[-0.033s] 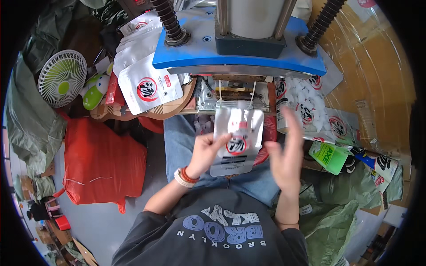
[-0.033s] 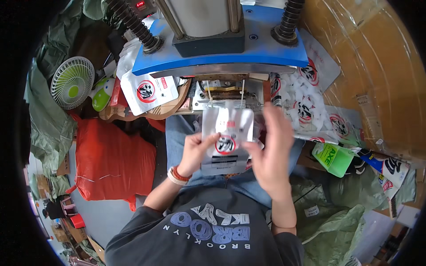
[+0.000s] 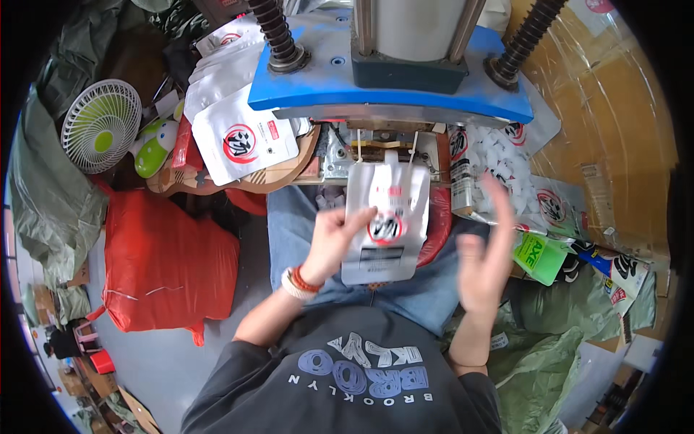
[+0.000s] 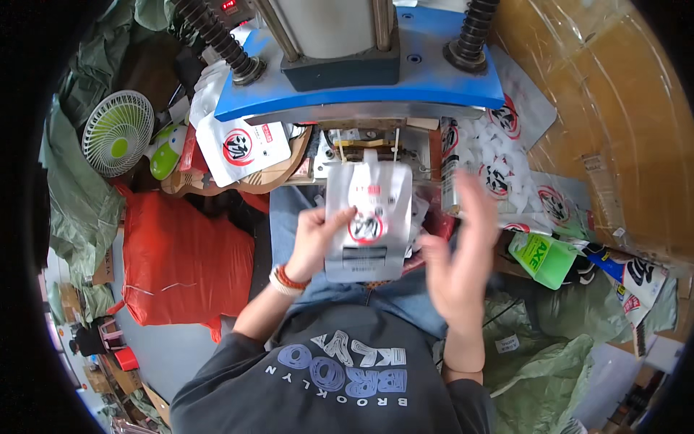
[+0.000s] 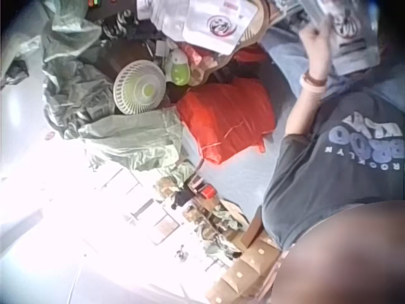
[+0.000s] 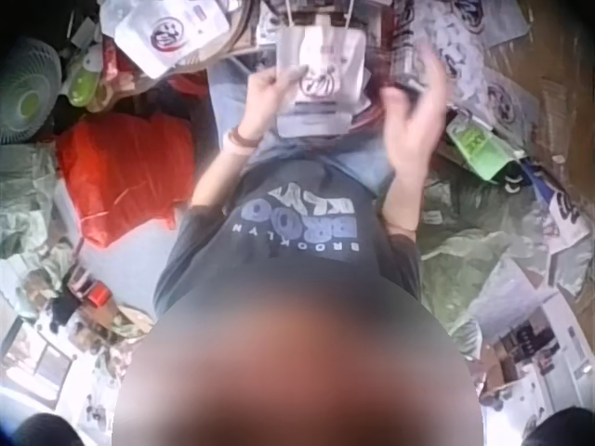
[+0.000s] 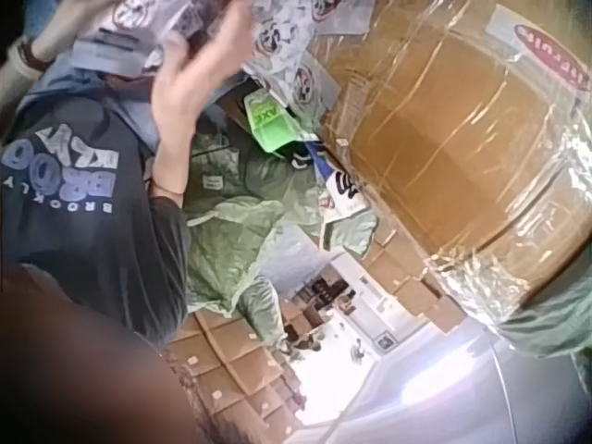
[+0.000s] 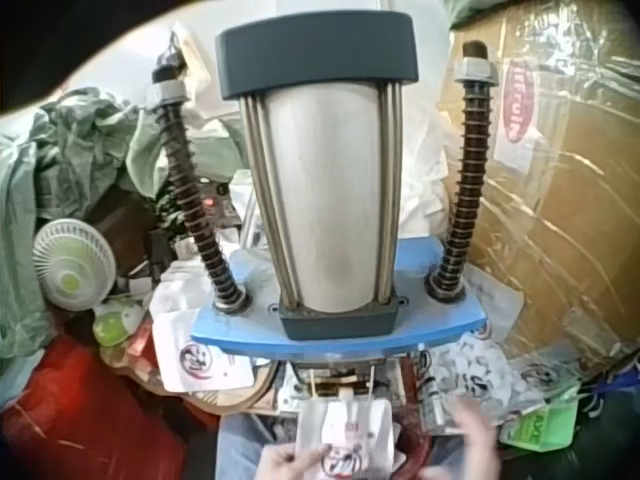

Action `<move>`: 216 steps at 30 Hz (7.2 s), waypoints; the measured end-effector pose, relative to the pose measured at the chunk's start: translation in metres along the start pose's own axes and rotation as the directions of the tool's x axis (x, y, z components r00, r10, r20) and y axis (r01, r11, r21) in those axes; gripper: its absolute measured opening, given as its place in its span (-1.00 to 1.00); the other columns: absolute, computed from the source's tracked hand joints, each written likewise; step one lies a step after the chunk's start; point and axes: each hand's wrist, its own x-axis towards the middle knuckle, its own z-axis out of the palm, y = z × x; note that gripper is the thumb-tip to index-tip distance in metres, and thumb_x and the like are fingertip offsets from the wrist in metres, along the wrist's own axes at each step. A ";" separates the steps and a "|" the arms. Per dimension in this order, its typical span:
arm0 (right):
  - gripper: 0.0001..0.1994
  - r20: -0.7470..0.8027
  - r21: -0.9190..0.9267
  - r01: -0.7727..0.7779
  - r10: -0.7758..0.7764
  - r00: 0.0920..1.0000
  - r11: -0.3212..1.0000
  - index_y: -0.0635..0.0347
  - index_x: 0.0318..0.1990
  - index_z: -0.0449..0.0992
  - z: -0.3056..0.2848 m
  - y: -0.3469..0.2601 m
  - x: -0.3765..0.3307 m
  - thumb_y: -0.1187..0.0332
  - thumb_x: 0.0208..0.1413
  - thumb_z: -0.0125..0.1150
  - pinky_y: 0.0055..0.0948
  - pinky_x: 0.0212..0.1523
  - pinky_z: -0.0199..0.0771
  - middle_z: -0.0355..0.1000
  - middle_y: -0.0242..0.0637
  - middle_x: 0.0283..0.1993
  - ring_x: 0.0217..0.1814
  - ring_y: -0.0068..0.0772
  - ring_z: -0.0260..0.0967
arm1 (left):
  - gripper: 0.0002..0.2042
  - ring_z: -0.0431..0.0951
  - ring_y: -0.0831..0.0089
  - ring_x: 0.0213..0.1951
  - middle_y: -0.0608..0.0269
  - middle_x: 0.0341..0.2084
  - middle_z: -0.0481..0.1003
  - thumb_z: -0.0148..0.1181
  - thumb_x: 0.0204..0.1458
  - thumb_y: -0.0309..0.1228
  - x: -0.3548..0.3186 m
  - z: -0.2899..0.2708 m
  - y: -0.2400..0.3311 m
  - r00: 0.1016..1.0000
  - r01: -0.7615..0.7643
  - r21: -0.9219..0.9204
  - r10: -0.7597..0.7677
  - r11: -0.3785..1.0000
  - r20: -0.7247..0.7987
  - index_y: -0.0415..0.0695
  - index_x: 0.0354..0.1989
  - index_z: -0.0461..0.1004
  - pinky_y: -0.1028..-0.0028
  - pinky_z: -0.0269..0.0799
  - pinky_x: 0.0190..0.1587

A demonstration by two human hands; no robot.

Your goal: Capping and sealing flexible pouches using a pneumatic capping machine in a packaging factory.

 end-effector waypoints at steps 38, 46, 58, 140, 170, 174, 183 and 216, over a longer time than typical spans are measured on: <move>-0.67 0.351 0.203 0.302 -0.357 0.866 0.931 0.26 -0.23 0.59 -0.018 -0.063 -0.004 0.25 -0.14 0.42 -0.32 -0.45 0.24 0.34 -0.30 -0.45 -0.50 -0.25 0.27 | -0.85 0.67 0.24 -0.29 0.11 -0.34 0.63 0.22 -0.03 -0.48 -0.067 -0.024 0.077 0.578 -0.804 0.516 0.594 0.297 0.559 -0.24 -0.31 0.62 0.43 0.60 -0.31; -0.60 0.514 -0.052 0.327 -0.256 0.819 0.944 0.36 -0.11 0.47 -0.025 -0.025 -0.003 0.40 -0.16 0.37 -0.28 -0.32 0.26 0.27 -0.19 -0.40 -0.38 -0.16 0.24 | -0.73 0.65 0.26 -0.31 0.17 -0.29 0.62 0.27 -0.16 -0.58 -0.034 -0.003 0.050 0.559 -0.790 0.586 0.600 0.177 0.572 -0.20 -0.20 0.60 0.42 0.56 -0.27; -0.55 0.099 0.048 -0.082 0.077 0.992 0.995 0.32 0.13 0.39 -0.034 0.012 -0.017 0.31 0.11 0.27 -0.46 -0.10 0.31 0.38 -0.26 -0.20 -0.19 -0.39 0.31 | -0.82 0.54 0.68 -0.41 0.32 -0.43 0.61 0.27 0.11 -0.39 -0.001 0.003 0.009 0.987 0.062 0.000 -0.061 0.998 0.146 -0.29 -0.27 0.61 0.62 0.44 -0.37; -0.63 0.276 -0.499 -0.086 0.252 0.927 0.863 0.13 0.16 0.38 -0.048 0.104 -0.026 0.27 0.22 0.11 -0.13 0.26 0.07 0.34 -0.12 0.14 0.22 -0.10 0.22 | -0.15 0.02 0.07 0.39 0.08 0.35 0.10 0.33 -0.12 -0.01 0.037 -0.137 0.012 0.821 -0.040 0.971 0.545 -0.237 0.167 -0.05 0.35 0.11 -0.13 -0.13 0.30; -0.45 0.154 -0.004 -0.046 0.046 0.987 0.999 0.30 0.15 0.33 0.008 0.004 -0.018 0.31 0.02 0.34 -0.18 0.34 0.03 0.24 -0.04 0.29 0.35 -0.03 0.14 | -0.82 0.55 0.70 -0.39 0.33 -0.42 0.62 0.26 0.12 -0.38 -0.016 -0.004 -0.013 0.997 0.001 0.161 -0.013 0.987 0.074 -0.27 -0.30 0.63 0.67 0.43 -0.36; -0.65 -0.109 -0.230 -0.122 0.099 0.989 0.965 0.28 0.15 0.36 -0.020 0.018 0.006 0.32 0.28 0.03 -0.22 0.26 0.16 0.32 -0.05 0.19 0.23 -0.07 0.29 | -0.79 0.58 0.61 -0.36 0.22 -0.34 0.62 0.21 0.15 -0.40 0.019 0.008 0.039 0.996 0.054 -0.130 -0.044 0.990 0.077 -0.33 -0.20 0.58 0.57 0.50 -0.31; -0.79 0.115 -0.290 -0.180 0.221 0.969 0.940 0.28 -0.06 0.41 -0.008 0.077 -0.011 0.33 0.27 0.03 -0.23 -0.11 0.35 0.45 -0.06 -0.14 -0.17 -0.04 0.41 | -0.48 0.52 0.39 -0.02 0.02 0.02 0.48 0.32 0.05 -0.31 0.052 -0.031 0.038 0.976 -0.196 0.389 0.219 0.900 -0.015 -0.27 0.15 0.35 0.39 0.43 0.02; -0.39 0.067 0.012 0.077 -0.077 0.995 0.997 0.30 0.10 0.39 -0.002 -0.010 0.007 0.20 -0.10 0.44 -0.17 0.17 0.19 0.38 -0.12 0.06 0.16 -0.07 0.26 | -0.82 0.46 0.74 -0.55 0.31 -0.57 0.58 0.24 0.12 -0.39 -0.004 -0.005 0.007 0.980 -0.201 0.317 0.192 0.927 0.060 -0.29 -0.31 0.60 0.61 0.32 -0.52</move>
